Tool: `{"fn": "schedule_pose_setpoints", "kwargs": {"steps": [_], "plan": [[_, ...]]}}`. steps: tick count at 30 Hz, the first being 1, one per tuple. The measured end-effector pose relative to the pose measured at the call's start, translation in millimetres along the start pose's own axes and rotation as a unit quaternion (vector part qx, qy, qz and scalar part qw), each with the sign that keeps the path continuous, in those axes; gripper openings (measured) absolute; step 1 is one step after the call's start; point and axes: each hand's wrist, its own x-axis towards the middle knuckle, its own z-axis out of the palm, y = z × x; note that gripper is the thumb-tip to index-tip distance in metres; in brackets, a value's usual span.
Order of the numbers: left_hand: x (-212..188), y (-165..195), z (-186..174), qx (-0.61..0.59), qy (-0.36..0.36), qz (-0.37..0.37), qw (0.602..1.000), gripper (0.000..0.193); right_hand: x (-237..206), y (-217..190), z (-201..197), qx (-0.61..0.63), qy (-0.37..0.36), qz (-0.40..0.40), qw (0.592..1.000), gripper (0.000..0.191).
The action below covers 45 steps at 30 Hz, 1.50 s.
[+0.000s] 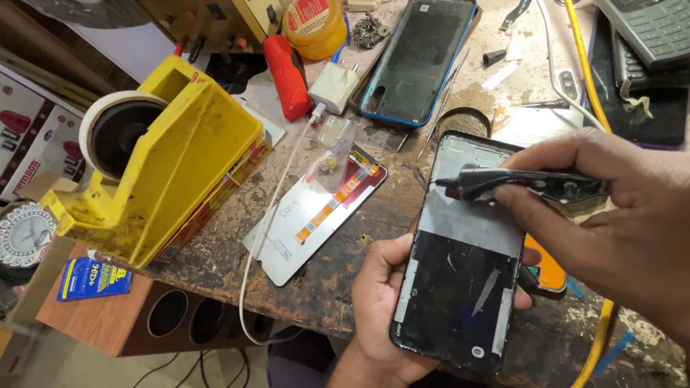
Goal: The person holds a disassembled smartphone and scrapes old adhesive and residue from its frame with a metal scraping tool. They then apply adhesive from a glue tube to the frame, peel the backing from a new battery adhesive sticker, and press and reposition internal components inside the phone body.
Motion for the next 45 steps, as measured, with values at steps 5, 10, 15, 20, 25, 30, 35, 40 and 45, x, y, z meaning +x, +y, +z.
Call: {"fn": "schedule_pose_setpoints", "kwargs": {"steps": [5,10,15,20,25,30,35,40,45], "plan": [[0.8,0.6,1.6,0.011,0.003,-0.002,1.000,0.075,0.8,1.1,-0.3,0.000,0.008,0.028,1.000,0.023],[1.1,0.8,0.9,0.004,-0.002,-0.004,1.000,0.075,-0.9,1.1,0.6,0.025,0.000,0.039,0.999,0.023],[0.2,-0.4,-0.4,0.011,-0.015,0.004,1.000,0.074,-2.9,1.0,2.1,0.028,-0.007,0.026,0.999,0.024],[0.5,-0.2,0.3,0.013,0.010,-0.002,1.000,0.075,0.6,3.1,-0.3,0.009,-0.005,0.011,1.000,0.023],[0.2,0.8,2.1,0.013,0.019,-0.001,1.000,0.075,0.7,1.5,-0.7,-0.003,0.013,0.018,1.000,0.023],[0.2,0.7,1.2,0.001,0.011,-0.002,1.000,0.075,0.7,0.3,-0.2,0.043,0.008,0.016,0.999,0.022],[0.0,0.8,-0.3,0.015,0.030,0.000,0.999,0.075,0.5,-0.3,0.5,-0.017,-0.013,0.042,0.999,0.025],[-0.2,1.2,0.0,-0.002,0.008,-0.008,1.000,0.076,0.5,1.6,0.3,-0.006,0.011,0.022,1.000,0.024],[-0.2,1.5,1.3,-0.016,-0.001,-0.013,1.000,0.077,3.2,6.6,-0.3,-0.016,0.068,-0.025,0.997,0.023]]}}
